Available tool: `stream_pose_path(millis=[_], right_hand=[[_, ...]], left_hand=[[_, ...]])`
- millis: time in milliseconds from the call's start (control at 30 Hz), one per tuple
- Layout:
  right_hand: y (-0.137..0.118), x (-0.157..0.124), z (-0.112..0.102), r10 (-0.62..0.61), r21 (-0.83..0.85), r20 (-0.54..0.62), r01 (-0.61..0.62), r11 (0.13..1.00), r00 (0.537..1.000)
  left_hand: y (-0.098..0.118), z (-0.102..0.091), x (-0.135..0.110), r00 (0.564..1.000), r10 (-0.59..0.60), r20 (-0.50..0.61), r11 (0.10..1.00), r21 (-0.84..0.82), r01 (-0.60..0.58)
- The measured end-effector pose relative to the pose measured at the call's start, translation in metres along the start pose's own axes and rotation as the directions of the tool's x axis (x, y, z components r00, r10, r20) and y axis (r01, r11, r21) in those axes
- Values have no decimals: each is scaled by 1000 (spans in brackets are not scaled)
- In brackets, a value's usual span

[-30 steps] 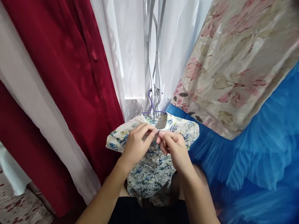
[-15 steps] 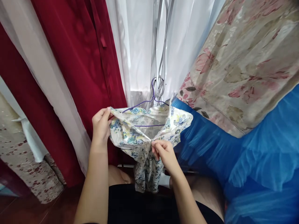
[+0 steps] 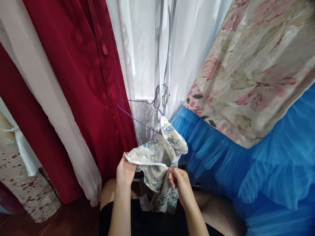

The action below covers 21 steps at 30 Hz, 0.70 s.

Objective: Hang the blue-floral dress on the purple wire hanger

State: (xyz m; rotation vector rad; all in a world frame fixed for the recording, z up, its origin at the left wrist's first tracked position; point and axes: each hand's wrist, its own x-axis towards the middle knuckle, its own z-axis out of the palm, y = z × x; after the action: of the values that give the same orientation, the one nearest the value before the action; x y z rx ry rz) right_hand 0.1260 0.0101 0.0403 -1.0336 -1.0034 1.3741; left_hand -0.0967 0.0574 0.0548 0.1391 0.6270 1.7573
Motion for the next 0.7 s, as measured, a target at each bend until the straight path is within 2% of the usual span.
stream_pose_path(millis=[100,167,233,300,367,400,433,467,567,633,700], right_hand=[[7,-2,-17,27,-175,66,-15,984,997],[1,-10,-20,26,-351,157,31,936,987],[-13,-20,-16,-22,-449,258,140,882,966],[-31,-31,-8,-115,-447,341,269,853,933],[-48,-40,0,-211,-405,378,366,838,901],[-55,-44,2,-229,-386,379,378,842,897],[-60,-47,2,-209,-371,377,354,858,902],[-63,-50,0,-158,-358,368,296,886,916],[-65,-58,-14,34,-271,299,51,961,954],[-64,-65,-27,72,-182,243,-28,983,967],[-66,-72,-40,71,-120,246,-43,992,967]], left_hand=[[-6,24,-31,977,12,211,991,127,-40],[-13,42,-56,915,10,404,966,232,-114],[-22,58,-83,818,-24,574,917,340,-211],[-30,69,-107,697,-88,712,841,427,-331],[-33,76,-123,568,-172,805,744,484,-460],[-32,78,-127,518,-206,830,696,496,-518],[-29,80,-128,490,-227,842,655,504,-564],[-26,80,-126,482,-229,846,621,508,-597],[-16,77,-113,518,-197,832,566,528,-633],[-17,71,-105,499,-306,810,578,575,-579],[-26,61,-102,426,-517,743,574,669,-471]])
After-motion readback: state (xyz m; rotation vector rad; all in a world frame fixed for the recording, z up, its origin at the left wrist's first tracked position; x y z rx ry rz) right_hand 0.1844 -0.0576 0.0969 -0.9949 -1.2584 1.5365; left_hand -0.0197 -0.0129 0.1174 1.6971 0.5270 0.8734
